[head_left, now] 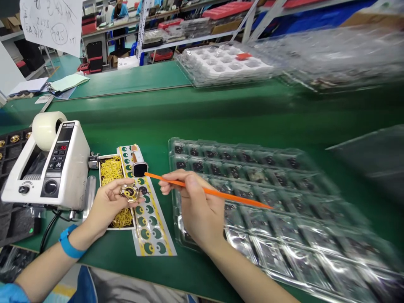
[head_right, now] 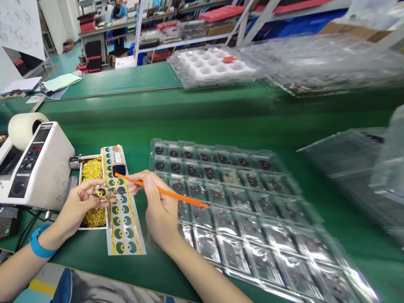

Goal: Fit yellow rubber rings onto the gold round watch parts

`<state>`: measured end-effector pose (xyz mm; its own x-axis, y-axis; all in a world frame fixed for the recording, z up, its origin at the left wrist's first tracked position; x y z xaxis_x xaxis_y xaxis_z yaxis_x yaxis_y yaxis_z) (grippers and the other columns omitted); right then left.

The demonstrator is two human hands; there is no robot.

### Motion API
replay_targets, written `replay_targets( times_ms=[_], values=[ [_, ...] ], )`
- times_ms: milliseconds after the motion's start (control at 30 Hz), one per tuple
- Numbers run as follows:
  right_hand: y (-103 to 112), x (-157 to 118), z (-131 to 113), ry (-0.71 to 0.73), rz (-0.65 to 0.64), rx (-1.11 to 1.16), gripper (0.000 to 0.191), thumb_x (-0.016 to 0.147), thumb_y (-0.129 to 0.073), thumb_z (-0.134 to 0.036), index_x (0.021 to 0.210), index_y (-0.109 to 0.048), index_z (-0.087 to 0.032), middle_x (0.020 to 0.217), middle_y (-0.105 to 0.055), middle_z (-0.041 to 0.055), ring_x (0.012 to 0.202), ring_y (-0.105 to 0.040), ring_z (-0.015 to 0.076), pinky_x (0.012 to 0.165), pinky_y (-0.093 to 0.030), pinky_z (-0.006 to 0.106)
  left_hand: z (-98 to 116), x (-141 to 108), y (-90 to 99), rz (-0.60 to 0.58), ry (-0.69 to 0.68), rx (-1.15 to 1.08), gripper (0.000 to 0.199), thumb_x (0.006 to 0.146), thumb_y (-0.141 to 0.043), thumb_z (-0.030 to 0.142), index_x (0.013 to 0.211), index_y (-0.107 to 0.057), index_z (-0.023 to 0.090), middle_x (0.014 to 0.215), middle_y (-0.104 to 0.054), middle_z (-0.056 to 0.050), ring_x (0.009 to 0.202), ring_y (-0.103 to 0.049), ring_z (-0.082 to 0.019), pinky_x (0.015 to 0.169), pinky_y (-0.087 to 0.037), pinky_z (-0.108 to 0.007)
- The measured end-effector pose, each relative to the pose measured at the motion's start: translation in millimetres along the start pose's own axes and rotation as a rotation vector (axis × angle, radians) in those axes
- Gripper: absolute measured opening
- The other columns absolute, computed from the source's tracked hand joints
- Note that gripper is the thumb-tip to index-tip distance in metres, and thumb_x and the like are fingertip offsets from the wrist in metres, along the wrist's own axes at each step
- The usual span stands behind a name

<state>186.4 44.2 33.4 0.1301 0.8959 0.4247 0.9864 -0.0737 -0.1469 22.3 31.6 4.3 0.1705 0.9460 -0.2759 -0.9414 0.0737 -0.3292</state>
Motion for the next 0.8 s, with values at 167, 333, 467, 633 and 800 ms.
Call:
replay_targets(
  times_ms=[167,333,467,633,800],
  values=[
    [-1.8,-6.1,-7.2,0.172,-0.075,-0.219,0.034,0.101,-0.037,-0.03,0.091,-0.068,-0.023,0.083,-0.06,0.0046,0.082,-0.057,0.0198,0.067,-0.046,0.034,6.2,-1.7,-1.3,0.013,-0.054,0.092,0.025,0.068,-0.076,0.019,0.09,-0.066,0.017,0.076,-0.07,-0.003,0.062,-0.07,-0.017,0.05,-0.052,-0.021],
    [-2.8,-10.1,-8.9,0.193,-0.126,-0.294,0.033,0.101,-0.035,-0.029,0.095,-0.067,-0.024,0.088,-0.057,0.0043,0.085,-0.056,0.0196,0.069,-0.045,0.034,7.5,-1.5,-2.7,-0.019,-0.094,0.123,0.019,0.07,-0.072,0.018,0.087,-0.065,0.016,0.07,-0.066,0.0,0.058,-0.068,-0.013,0.044,-0.047,-0.016],
    [-5.6,-12.3,-8.4,0.202,-0.158,-0.314,0.033,0.101,-0.034,-0.029,0.097,-0.066,-0.024,0.089,-0.053,0.0038,0.083,-0.055,0.0183,0.068,-0.045,0.033,8.7,-2.0,-5.1,-0.035,-0.109,0.17,0.015,0.069,-0.068,0.015,0.084,-0.064,0.015,0.069,-0.065,0.001,0.056,-0.067,-0.012,0.043,-0.046,-0.015],
    [-9.3,-15.8,-18.8,0.309,-0.153,-0.383,0.032,0.101,-0.034,-0.028,0.087,-0.062,-0.021,0.092,-0.053,0.0054,0.087,-0.055,0.0188,0.071,-0.046,0.033,13.0,-4.0,-3.4,0.036,-0.166,0.267,0.012,0.066,-0.064,0.011,0.076,-0.062,0.015,0.066,-0.061,0.003,0.047,-0.062,-0.009,0.045,-0.047,-0.017],
    [-27.2,-27.9,-27.9,0.483,-0.347,-0.418,0.028,0.102,-0.031,-0.02,0.089,-0.055,-0.019,0.069,-0.055,0.0015,0.06,-0.053,0.0125,0.052,-0.044,0.023,15.1,-5.7,-2.3,0.065,-0.202,0.304,0.008,0.068,-0.064,0.014,0.076,-0.063,0.015,0.063,-0.061,0.003,0.042,-0.056,-0.007,0.041,-0.044,-0.016]
  ],
)
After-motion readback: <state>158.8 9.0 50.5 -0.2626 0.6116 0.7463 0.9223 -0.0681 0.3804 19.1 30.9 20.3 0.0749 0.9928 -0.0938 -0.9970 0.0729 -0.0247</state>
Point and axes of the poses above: each hand's wrist, its own x-axis towards the middle knuckle, its own y-axis out of the back of the hand, z = x × y, the point moved 6 cm from there along x, towards the middle knuckle
